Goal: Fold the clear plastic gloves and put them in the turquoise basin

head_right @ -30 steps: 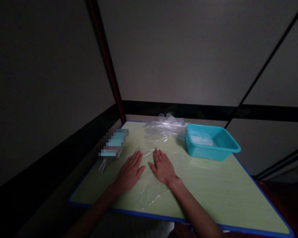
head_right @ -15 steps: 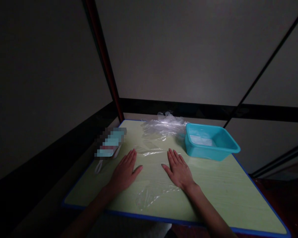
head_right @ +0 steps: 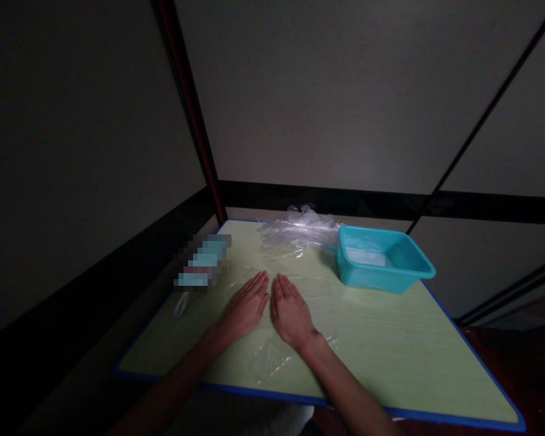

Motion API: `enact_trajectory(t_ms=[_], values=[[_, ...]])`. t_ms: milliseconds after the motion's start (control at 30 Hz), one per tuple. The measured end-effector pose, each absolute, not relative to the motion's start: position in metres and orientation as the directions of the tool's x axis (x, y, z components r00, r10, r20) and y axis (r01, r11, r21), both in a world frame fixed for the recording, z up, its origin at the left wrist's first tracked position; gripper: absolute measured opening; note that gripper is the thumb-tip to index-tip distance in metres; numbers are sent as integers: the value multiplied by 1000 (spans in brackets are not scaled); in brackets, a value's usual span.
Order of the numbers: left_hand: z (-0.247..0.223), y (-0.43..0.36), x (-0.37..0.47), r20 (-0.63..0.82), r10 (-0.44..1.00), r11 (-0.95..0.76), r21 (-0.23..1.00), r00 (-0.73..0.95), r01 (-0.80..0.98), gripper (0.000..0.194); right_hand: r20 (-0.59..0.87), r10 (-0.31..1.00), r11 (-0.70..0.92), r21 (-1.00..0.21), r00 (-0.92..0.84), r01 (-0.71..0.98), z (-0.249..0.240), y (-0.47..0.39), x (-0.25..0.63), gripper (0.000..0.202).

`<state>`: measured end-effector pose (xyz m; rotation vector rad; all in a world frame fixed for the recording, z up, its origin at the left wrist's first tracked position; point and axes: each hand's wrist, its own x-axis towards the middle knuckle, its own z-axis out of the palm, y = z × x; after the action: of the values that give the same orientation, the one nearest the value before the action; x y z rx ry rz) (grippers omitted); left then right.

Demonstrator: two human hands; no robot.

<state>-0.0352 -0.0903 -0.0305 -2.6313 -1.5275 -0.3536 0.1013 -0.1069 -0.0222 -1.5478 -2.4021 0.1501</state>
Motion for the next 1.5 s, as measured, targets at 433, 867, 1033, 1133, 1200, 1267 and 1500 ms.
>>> enact_trajectory(t_ms=[433,867,1033,1133,1200,1267,1500], values=[[-43,-83,-65,295,859,-436,-10,419,900,50,204,917,379,-168,-344,910,-38,-112,118,55],[-41,-80,-69,277,876,-425,51,396,904,52,202,942,308,-187,-270,933,-47,-132,198,58],[-26,-108,-52,356,860,-427,106,367,898,53,193,959,268,-364,-209,892,-30,-127,181,56],[-25,-132,-35,340,853,-458,126,395,880,52,216,944,318,-387,-251,865,-20,-126,147,51],[-29,-143,-27,292,853,-482,128,432,867,52,208,926,373,-378,-315,847,-17,-127,123,48],[-34,-149,-26,252,854,-494,123,455,861,52,184,916,399,-361,-355,843,-18,-129,105,47],[-42,-151,-34,281,828,-520,59,485,852,54,174,915,400,-262,-364,878,-33,-137,105,47]])
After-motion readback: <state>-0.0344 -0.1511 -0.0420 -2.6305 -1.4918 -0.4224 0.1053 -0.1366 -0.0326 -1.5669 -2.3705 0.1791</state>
